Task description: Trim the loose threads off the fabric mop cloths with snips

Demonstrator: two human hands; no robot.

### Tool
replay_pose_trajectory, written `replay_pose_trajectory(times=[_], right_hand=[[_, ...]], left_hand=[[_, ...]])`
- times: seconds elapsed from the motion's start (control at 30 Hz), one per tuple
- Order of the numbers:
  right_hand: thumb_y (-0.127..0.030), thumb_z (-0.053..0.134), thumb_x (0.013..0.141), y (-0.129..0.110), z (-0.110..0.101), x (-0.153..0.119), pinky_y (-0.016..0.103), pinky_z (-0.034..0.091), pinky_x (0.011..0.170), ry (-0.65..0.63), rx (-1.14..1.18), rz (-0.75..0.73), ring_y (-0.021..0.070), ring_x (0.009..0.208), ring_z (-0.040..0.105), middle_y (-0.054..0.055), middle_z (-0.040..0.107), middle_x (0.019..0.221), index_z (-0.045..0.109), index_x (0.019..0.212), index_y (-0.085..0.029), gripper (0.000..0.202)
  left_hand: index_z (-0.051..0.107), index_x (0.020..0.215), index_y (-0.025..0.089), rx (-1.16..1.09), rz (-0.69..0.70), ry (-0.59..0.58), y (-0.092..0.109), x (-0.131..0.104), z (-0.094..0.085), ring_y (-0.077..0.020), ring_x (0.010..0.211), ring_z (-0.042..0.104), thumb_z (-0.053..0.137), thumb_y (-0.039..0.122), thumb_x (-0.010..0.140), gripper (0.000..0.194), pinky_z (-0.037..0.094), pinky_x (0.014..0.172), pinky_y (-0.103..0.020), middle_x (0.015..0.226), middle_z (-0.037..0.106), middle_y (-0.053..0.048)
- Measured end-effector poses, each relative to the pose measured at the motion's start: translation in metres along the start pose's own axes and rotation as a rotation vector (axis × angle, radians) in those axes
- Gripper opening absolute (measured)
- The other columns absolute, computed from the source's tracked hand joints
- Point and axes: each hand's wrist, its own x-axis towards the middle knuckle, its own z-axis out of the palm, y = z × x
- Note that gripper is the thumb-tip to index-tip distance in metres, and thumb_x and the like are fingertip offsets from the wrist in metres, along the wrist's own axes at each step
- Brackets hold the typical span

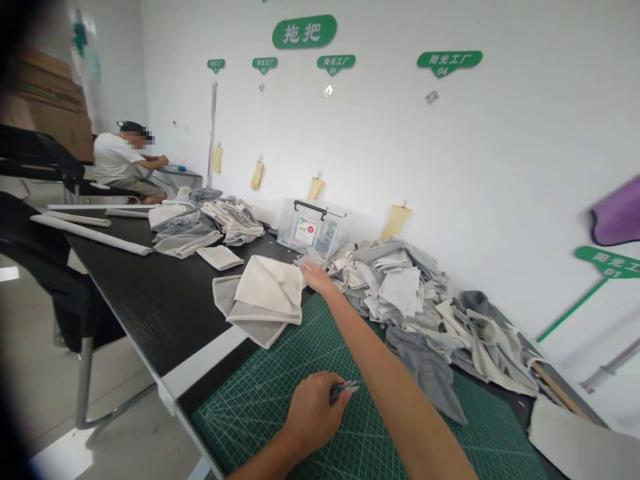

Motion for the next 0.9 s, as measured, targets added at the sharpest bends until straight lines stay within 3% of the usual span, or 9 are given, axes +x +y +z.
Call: replay_pose_trajectory(times=[0.07, 0.2, 0.33, 0.43, 0.57, 0.7, 0.8, 0.9], right_hand=[[-0.030, 0.052, 0.086, 0.025, -0.016, -0.023, 0.041, 0.042, 0.098, -0.035, -0.047, 0.053, 0.0232, 0.108, 0.060, 0.008, 0.067, 0.114, 0.064, 0.114, -0.019, 0.033], [-0.030, 0.051, 0.085, 0.063, -0.074, -0.084, 0.039, 0.045, 0.093, -0.014, -0.139, 0.128, 0.0230, 0.099, 0.063, 0.010, 0.068, 0.109, 0.062, 0.119, -0.016, 0.038], [-0.026, 0.053, 0.080, 0.103, -0.128, -0.167, 0.038, 0.049, 0.087, 0.074, -0.216, 0.207, 0.0228, 0.091, 0.065, 0.010, 0.071, 0.099, 0.066, 0.111, -0.014, 0.036], [-0.024, 0.053, 0.076, 0.140, -0.158, -0.230, 0.039, 0.051, 0.083, 0.154, -0.251, 0.265, 0.0234, 0.088, 0.067, 0.007, 0.072, 0.094, 0.069, 0.103, -0.019, 0.031], [-0.024, 0.050, 0.076, 0.181, -0.192, -0.280, 0.042, 0.054, 0.076, 0.258, -0.278, 0.319, 0.0253, 0.079, 0.069, 0.008, 0.073, 0.089, 0.069, 0.096, -0.018, 0.029], [-0.025, 0.049, 0.077, 0.200, -0.210, -0.273, 0.040, 0.053, 0.078, 0.339, -0.297, 0.297, 0.0238, 0.080, 0.069, 0.009, 0.072, 0.087, 0.067, 0.100, -0.014, 0.031], [-0.030, 0.054, 0.076, 0.205, -0.206, -0.239, 0.040, 0.050, 0.083, 0.399, -0.336, 0.246, 0.0233, 0.085, 0.066, 0.010, 0.070, 0.095, 0.062, 0.110, -0.013, 0.039], [-0.035, 0.062, 0.072, 0.207, -0.191, -0.192, 0.043, 0.043, 0.095, 0.449, -0.387, 0.189, 0.0268, 0.107, 0.057, 0.013, 0.061, 0.115, 0.052, 0.126, -0.015, 0.058]], left_hand=[[0.068, 0.102, 0.025, 0.030, 0.017, -0.020, 0.002, 0.000, -0.002, -0.0208, 0.087, 0.063, 0.046, 0.044, 0.089, 0.032, 0.043, 0.077, -0.030, 0.098, 0.070, -0.004], [0.069, 0.098, 0.025, 0.069, 0.039, -0.016, 0.005, 0.000, -0.003, -0.0204, 0.089, 0.063, 0.045, 0.041, 0.090, 0.030, 0.042, 0.079, -0.029, 0.097, 0.070, -0.003], [0.069, 0.098, 0.026, 0.072, 0.060, -0.023, 0.007, 0.000, -0.001, -0.0202, 0.088, 0.064, 0.045, 0.042, 0.091, 0.030, 0.043, 0.079, -0.028, 0.097, 0.071, -0.002], [0.069, 0.099, 0.026, 0.082, 0.067, -0.016, 0.007, -0.001, 0.000, -0.0206, 0.089, 0.064, 0.045, 0.043, 0.090, 0.030, 0.043, 0.080, -0.029, 0.099, 0.071, -0.002], [0.069, 0.100, 0.025, 0.095, 0.084, -0.024, 0.007, -0.001, 0.001, -0.0197, 0.089, 0.064, 0.044, 0.044, 0.091, 0.033, 0.043, 0.081, -0.028, 0.098, 0.071, -0.002], [0.069, 0.101, 0.026, 0.094, 0.085, -0.041, 0.007, 0.001, 0.003, -0.0199, 0.091, 0.063, 0.044, 0.045, 0.090, 0.033, 0.043, 0.081, -0.028, 0.101, 0.071, -0.001], [0.068, 0.101, 0.027, 0.096, 0.070, -0.040, 0.006, 0.004, 0.005, -0.0201, 0.092, 0.063, 0.045, 0.045, 0.089, 0.032, 0.044, 0.083, -0.028, 0.102, 0.071, -0.001], [0.069, 0.099, 0.028, 0.094, 0.067, -0.041, 0.004, 0.006, 0.008, -0.0195, 0.088, 0.064, 0.045, 0.045, 0.089, 0.030, 0.044, 0.082, -0.028, 0.100, 0.071, 0.000]])
